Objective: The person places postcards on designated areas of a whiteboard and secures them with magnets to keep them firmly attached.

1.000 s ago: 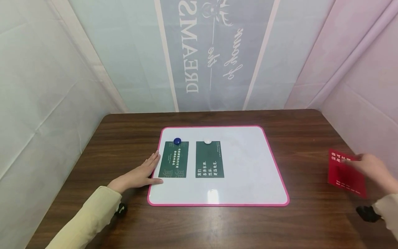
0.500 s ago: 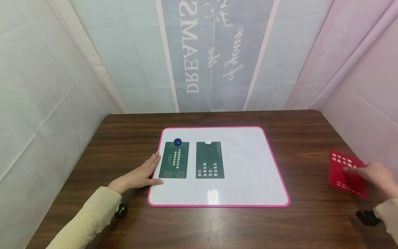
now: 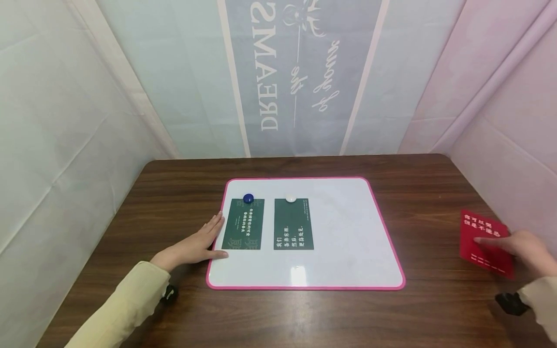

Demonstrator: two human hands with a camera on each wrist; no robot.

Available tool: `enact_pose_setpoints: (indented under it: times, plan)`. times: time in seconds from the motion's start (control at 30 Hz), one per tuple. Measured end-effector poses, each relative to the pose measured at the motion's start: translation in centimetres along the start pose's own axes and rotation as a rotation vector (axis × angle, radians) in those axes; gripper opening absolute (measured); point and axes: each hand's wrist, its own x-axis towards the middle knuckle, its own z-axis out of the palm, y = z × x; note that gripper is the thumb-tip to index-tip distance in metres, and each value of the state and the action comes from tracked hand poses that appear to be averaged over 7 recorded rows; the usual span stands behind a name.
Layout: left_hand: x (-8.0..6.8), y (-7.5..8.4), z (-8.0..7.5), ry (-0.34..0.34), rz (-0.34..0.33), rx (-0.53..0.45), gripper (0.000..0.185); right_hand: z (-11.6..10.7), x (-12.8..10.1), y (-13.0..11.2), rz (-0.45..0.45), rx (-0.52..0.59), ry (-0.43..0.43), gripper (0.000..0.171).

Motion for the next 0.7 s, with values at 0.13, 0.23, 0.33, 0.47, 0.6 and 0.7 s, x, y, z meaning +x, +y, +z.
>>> enact_pose_setpoints:
  times: [0.13, 0.23, 0.33, 0.47, 0.6, 0.7]
  plan:
    - [0.0, 0.1, 0.0, 0.004, 0.007, -0.011, 0.098, 0.0, -0.6, -0.7, 0.009, -0.016, 0.004, 0.089]
    - [0.0, 0.1, 0.0, 0.004, 0.006, -0.01, 0.098, 0.1, -0.6, -1.1, 0.029, -0.044, 0.012, 0.082]
    - [0.0, 0.0, 0.0, 0.0, 0.0, -0.005, 0.098, 0.2, -0.5, -1.3, 0.062, -0.036, 0.021, 0.082]
    - [-0.1, 0.0, 0.0, -0.001, -0.006, -0.015, 0.099, 0.2, -0.3, -1.2, 0.089, 0.03, 0.029, 0.086]
    - [-0.1, 0.0, 0.0, 0.004, -0.006, -0.023, 0.099, 0.3, -0.1, -1.1, 0.077, 0.053, 0.033, 0.089]
    - [-0.1, -0.1, 0.0, 0.001, -0.006, -0.016, 0.099, 0.3, -0.1, -1.0, 0.052, 0.092, 0.036, 0.092]
